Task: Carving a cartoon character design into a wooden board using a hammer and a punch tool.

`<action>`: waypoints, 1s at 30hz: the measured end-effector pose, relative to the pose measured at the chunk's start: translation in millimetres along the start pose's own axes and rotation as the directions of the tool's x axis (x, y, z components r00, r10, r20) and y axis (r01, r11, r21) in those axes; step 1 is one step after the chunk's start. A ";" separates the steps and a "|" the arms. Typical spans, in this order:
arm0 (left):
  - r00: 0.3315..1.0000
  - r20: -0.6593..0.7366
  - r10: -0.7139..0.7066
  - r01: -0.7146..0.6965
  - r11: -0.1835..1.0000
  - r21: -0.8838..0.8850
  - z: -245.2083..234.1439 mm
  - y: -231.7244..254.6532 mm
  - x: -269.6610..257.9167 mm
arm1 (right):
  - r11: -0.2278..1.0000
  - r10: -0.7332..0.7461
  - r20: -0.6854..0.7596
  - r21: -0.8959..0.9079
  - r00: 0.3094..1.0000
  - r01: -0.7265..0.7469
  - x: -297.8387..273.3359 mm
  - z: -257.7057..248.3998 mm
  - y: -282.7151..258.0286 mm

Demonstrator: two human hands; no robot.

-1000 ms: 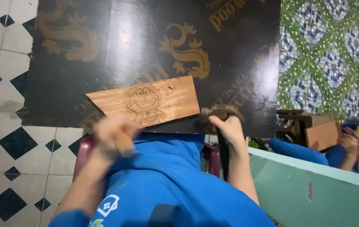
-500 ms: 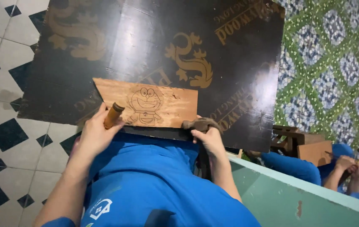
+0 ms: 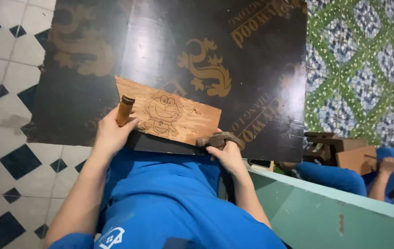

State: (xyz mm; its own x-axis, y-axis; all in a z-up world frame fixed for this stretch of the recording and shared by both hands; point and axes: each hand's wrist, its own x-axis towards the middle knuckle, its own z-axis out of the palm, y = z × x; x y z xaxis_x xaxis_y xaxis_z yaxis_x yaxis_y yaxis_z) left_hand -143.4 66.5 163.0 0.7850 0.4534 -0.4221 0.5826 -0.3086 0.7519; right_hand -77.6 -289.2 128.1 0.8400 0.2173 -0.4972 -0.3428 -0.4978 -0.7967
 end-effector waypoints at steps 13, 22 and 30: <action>0.990 -0.041 0.133 -0.137 0.983 -0.123 42.8 -30.9 -0.8 | 0.993 0.018 -0.142 -0.109 0.990 -0.034 15.4 -20.9 45.5; 0.852 -0.148 0.502 -0.515 0.854 -0.069 54.7 -6.3 -30.2 | 0.916 0.083 -0.336 -0.345 0.938 -0.205 -46.2 -45.6 -11.9; 0.127 0.139 0.982 -0.992 0.126 0.013 219.3 16.6 -26.7 | 0.963 -0.259 -0.485 -0.198 0.836 0.184 -92.5 -61.2 -8.2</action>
State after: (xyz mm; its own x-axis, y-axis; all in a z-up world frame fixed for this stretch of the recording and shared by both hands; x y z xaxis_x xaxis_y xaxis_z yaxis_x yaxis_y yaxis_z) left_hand -108.5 -134.1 75.7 0.7012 -0.3619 0.6143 -0.7022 -0.4997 0.5072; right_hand -126.8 -356.6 201.7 0.9944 -0.0966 -0.0427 -0.0927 -0.6053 -0.7906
